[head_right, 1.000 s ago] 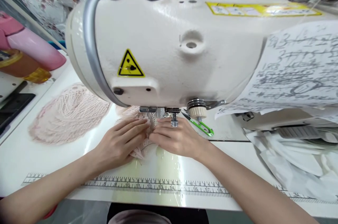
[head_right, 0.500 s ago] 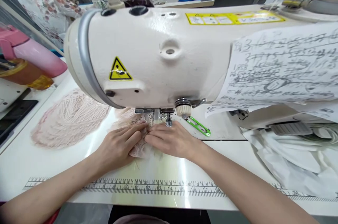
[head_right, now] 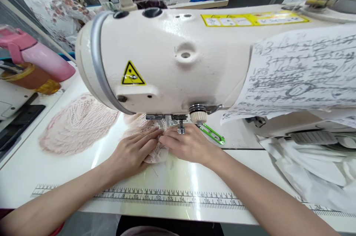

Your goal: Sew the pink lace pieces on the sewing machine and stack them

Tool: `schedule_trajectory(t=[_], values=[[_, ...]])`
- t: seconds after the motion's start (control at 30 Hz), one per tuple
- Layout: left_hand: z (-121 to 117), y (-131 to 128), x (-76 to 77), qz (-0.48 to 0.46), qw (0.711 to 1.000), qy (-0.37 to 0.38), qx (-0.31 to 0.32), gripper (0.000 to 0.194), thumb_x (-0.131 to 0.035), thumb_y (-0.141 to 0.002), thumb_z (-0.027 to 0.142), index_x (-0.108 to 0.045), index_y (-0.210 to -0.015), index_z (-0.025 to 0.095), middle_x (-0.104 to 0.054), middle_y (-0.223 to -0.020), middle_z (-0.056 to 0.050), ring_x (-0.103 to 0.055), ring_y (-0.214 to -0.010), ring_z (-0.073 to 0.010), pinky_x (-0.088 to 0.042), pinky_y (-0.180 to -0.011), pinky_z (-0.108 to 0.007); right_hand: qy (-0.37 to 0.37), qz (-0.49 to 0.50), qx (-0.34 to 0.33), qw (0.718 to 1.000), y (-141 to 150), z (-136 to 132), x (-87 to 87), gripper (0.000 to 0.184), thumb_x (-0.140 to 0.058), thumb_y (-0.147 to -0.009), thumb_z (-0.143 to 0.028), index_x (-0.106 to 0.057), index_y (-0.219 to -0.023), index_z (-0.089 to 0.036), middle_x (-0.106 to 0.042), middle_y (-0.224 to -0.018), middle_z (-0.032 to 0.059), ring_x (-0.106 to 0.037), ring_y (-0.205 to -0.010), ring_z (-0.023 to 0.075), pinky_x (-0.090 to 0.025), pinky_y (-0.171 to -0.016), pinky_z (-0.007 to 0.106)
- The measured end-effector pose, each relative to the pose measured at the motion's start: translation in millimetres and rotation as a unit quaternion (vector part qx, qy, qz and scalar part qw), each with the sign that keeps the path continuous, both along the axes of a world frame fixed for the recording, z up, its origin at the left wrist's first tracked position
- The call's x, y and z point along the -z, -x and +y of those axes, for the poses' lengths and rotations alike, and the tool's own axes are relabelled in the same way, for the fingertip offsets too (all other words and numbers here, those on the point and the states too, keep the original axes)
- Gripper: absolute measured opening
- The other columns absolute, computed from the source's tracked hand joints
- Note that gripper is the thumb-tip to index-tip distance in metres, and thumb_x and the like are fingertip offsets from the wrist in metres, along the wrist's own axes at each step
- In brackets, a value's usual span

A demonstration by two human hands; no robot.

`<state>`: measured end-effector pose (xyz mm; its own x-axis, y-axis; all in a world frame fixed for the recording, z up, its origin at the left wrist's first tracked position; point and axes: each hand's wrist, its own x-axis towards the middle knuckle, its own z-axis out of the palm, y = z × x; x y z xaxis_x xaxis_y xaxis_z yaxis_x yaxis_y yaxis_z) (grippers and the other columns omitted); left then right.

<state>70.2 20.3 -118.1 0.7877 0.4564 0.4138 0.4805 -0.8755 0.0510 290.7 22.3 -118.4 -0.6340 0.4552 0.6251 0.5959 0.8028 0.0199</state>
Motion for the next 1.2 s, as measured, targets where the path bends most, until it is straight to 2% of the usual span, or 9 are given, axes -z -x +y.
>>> schedule_trajectory(t=[0.27, 0.43, 0.57, 0.67, 0.77, 0.97, 1.2], values=[[2, -2, 1.6, -0.006, 1.000, -0.008, 0.006, 0.019, -0.043, -0.091, 0.006, -0.060, -0.098, 0.008, -0.067, -0.122, -0.015, -0.061, -0.118, -0.0256, -0.057, -0.094, -0.035, -0.014, -0.005, 0.023, 1.000, -1, 3, -2.0, 0.021, -0.043, -0.094, -0.014, -0.062, -0.090, -0.021, -0.072, -0.077, -0.0039, -0.063, -0.073, 0.0094, -0.037, -0.063, 0.029], [3, -2, 2.2, -0.007, 1.000, -0.019, 0.012, 0.018, -0.043, -0.093, 0.008, -0.060, -0.098, 0.008, -0.067, -0.121, -0.015, -0.062, -0.117, -0.0246, -0.057, -0.094, -0.034, -0.016, -0.012, 0.021, 1.000, -2, 3, -1.2, 0.020, -0.044, -0.096, -0.016, -0.063, -0.092, -0.021, -0.072, -0.078, -0.0038, -0.064, -0.075, 0.0098, -0.039, -0.066, 0.029], [4, -1, 0.4, -0.015, 0.999, -0.022, 0.017, 0.016, -0.045, -0.090, 0.010, -0.061, -0.095, 0.009, -0.067, -0.120, -0.017, -0.062, -0.117, -0.0254, -0.055, -0.097, -0.037, -0.020, -0.001, -0.004, 1.000, -3, 4, 0.5, 0.017, -0.049, -0.093, -0.016, -0.065, -0.097, -0.021, -0.074, -0.086, -0.0028, -0.066, -0.083, 0.0112, -0.044, -0.066, 0.027], [4, 1, -2.1, -0.015, 1.000, -0.019, 0.012, 0.018, -0.044, -0.088, 0.010, -0.060, -0.096, 0.010, -0.067, -0.119, -0.017, -0.063, -0.116, -0.0249, -0.056, -0.097, -0.037, -0.003, 0.008, -0.033, 0.999, 2, 4, -0.8, 0.017, -0.051, -0.091, -0.014, -0.066, -0.092, -0.021, -0.074, -0.089, -0.0031, -0.067, -0.086, 0.0113, -0.052, -0.079, 0.026], [6, 4, -3.9, -0.016, 1.000, -0.008, -0.001, 0.017, -0.046, -0.087, 0.013, -0.059, -0.097, 0.012, -0.068, -0.118, -0.016, -0.065, -0.112, -0.0247, -0.057, -0.094, -0.037, 0.018, 0.003, -0.051, 0.999, 8, 2, 1.9, 0.018, -0.052, -0.091, -0.010, -0.067, -0.090, -0.021, -0.074, -0.091, -0.0032, -0.067, -0.085, 0.0101, -0.054, -0.089, 0.027], [11, 9, -3.3, -0.014, 0.999, 0.015, -0.036, 0.012, -0.050, -0.088, 0.020, -0.058, -0.093, 0.013, -0.068, -0.118, -0.018, -0.067, -0.108, -0.0263, -0.060, -0.087, -0.036, 0.067, -0.027, -0.014, 0.997, 14, -2, 17.4, 0.025, -0.052, -0.090, -0.008, -0.069, -0.097, -0.024, -0.074, -0.098, 0.0004, -0.067, -0.099, 0.0155, -0.056, -0.083, 0.029], [14, 10, 1.3, 0.001, 0.998, 0.019, -0.057, 0.009, -0.053, -0.084, 0.018, -0.054, -0.093, 0.015, -0.066, -0.121, -0.018, -0.067, -0.108, -0.0271, -0.062, -0.080, -0.036, 0.061, -0.033, -0.004, 0.998, 15, 1, 19.0, 0.024, -0.050, -0.091, -0.007, -0.068, -0.096, -0.022, -0.074, -0.096, 0.0011, -0.067, -0.097, 0.0150, -0.055, -0.089, 0.031]])
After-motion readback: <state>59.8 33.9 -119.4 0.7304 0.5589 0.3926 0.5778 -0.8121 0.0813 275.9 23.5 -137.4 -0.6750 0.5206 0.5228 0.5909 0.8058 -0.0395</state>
